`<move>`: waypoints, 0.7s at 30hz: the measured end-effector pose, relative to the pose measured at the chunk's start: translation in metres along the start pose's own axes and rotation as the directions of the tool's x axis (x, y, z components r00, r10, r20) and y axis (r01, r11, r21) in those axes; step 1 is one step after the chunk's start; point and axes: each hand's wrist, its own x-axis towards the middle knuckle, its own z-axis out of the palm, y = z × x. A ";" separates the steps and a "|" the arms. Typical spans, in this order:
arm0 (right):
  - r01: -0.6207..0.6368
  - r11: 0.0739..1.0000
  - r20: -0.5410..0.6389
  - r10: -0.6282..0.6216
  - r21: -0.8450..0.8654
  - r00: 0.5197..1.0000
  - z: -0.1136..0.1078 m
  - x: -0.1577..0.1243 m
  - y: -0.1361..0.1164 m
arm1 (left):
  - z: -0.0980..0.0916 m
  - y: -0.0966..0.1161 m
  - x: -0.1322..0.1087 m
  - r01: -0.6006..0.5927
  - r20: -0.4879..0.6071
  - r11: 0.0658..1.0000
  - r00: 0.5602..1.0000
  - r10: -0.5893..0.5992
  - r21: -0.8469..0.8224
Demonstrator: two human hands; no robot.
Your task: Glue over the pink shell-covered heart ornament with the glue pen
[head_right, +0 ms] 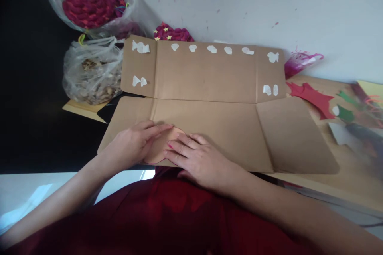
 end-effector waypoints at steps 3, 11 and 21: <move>-0.035 0.999 -0.015 0.035 0.010 0.999 -0.004 -0.006 0.002 | -0.001 -0.001 0.001 -0.004 0.021 1.000 1.000 0.004 -0.014; -0.390 0.920 -0.166 0.392 0.045 0.905 -0.017 0.006 -0.011 | 0.005 -0.003 -0.001 -0.002 -0.060 0.999 0.998 0.000 -0.032; -0.554 0.823 -0.092 0.565 0.123 0.820 -0.021 0.035 -0.006 | 0.008 -0.004 -0.002 -0.022 -0.064 1.000 0.998 0.022 -0.002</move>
